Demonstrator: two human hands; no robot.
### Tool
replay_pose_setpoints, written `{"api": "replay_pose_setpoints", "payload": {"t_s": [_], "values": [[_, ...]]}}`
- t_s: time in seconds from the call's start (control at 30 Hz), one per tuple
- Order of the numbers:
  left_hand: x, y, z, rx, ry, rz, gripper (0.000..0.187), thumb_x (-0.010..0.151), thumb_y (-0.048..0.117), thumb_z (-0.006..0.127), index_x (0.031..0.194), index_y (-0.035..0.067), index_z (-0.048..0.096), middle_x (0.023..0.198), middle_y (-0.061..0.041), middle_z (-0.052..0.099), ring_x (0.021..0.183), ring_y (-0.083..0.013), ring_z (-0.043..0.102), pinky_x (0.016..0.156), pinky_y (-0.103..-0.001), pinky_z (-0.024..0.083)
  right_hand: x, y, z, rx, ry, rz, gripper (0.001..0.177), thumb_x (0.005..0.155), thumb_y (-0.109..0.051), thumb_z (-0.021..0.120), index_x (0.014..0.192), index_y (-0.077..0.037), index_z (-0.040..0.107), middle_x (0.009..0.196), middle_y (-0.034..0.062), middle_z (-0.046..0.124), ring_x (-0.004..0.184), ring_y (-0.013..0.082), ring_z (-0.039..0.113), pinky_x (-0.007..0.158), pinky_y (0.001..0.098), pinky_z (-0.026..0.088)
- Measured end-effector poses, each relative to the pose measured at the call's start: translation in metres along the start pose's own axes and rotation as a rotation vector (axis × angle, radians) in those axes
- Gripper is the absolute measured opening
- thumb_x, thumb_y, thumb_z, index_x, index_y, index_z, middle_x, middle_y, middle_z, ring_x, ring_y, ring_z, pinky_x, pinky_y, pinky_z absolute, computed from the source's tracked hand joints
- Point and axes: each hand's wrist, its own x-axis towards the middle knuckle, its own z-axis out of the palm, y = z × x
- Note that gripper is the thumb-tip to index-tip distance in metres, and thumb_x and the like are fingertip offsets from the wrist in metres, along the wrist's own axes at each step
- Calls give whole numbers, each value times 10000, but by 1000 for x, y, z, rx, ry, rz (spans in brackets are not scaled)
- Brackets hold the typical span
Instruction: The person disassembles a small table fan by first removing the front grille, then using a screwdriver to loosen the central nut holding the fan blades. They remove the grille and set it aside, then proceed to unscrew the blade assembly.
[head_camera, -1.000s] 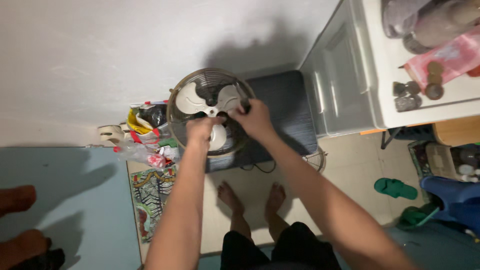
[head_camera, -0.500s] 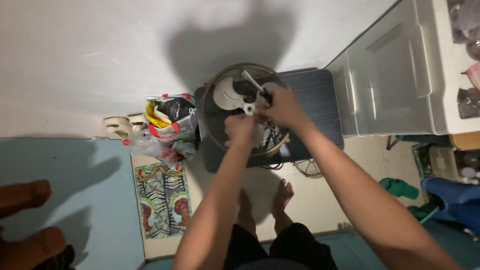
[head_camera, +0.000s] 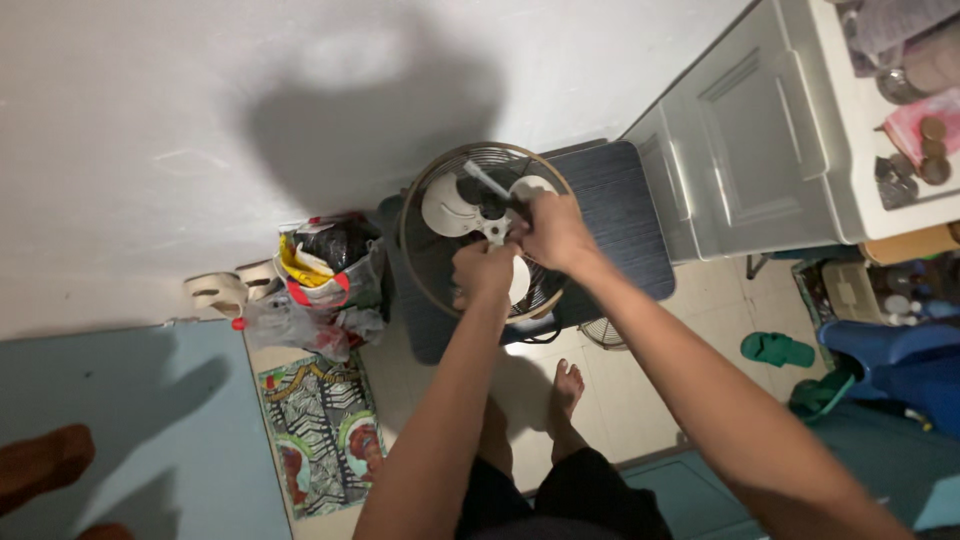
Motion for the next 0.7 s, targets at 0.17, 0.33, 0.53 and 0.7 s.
{"api": "replay_pose_setpoints", "payload": {"t_s": [0.17, 0.33, 0.53, 0.7], "values": [[3, -2, -5, 256, -20, 203, 529, 701, 432, 771, 1125, 116, 754, 1203, -163, 726, 1188, -371, 642, 1146, -601, 252, -21, 9, -23, 157, 135, -33, 219, 822, -140, 788, 768, -11, 620, 798, 202, 709, 833, 335, 740, 744, 439, 559], [11, -1, -10, 584, -53, 292, 648, 797, 568, 704, 1206, 66, 694, 1287, -219, 660, 1258, -401, 592, 1160, -654, 229, -58, 17, -69, 220, 169, -15, 347, 876, -167, 772, 710, -25, 502, 636, 162, 604, 603, 280, 602, 629, 401, 491], [56, -29, -3, 847, -168, 572, 628, 869, 580, 649, 1266, 96, 690, 1305, -299, 623, 1199, -480, 606, 1048, -576, 422, -102, 36, -141, 223, 275, -30, 348, 887, -159, 784, 715, -15, 519, 612, 148, 564, 577, 216, 497, 603, 382, 464], [99, -49, -2, 775, -68, 807, 659, 867, 560, 671, 1304, 69, 622, 1263, -373, 604, 1154, -540, 600, 975, -536, 499, -133, 85, -206, 202, 413, -51, 151, 889, -87, 744, 827, -30, 619, 644, 125, 596, 585, 182, 503, 586, 372, 443]]}}
